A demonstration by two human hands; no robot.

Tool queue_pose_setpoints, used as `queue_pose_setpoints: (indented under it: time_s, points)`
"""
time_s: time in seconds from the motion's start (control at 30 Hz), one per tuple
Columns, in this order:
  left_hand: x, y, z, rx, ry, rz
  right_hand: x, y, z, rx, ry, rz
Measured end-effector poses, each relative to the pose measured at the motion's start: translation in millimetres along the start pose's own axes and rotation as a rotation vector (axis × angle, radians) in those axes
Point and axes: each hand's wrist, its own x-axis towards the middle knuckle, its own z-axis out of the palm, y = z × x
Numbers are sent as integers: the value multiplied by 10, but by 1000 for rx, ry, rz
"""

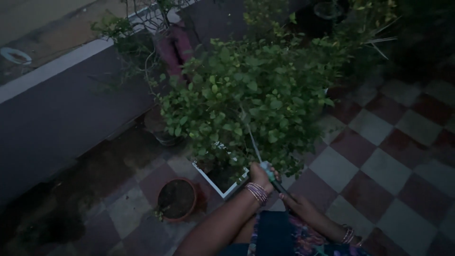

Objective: Watering several potted plants on a tiled balcony using a water hose.

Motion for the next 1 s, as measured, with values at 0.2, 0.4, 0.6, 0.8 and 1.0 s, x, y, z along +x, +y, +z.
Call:
queue_pose_setpoints:
  time_s: [0.2,0.4,0.6,0.8,1.0]
  points:
    - [-33,174,-32,53,-40,95,89,-148,53,-165,9,73]
    - [34,356,-159,17,47,119,267,-197,158,-189,-14,-153]
    - [4,486,-298,-24,-15,105,531,-45,273,-146,-32,-143]
    - [-101,572,-319,22,69,71,344,-379,352,-166,-101,138]
    - [26,422,-285,92,7,103,121,-372,344,-30,-68,-1]
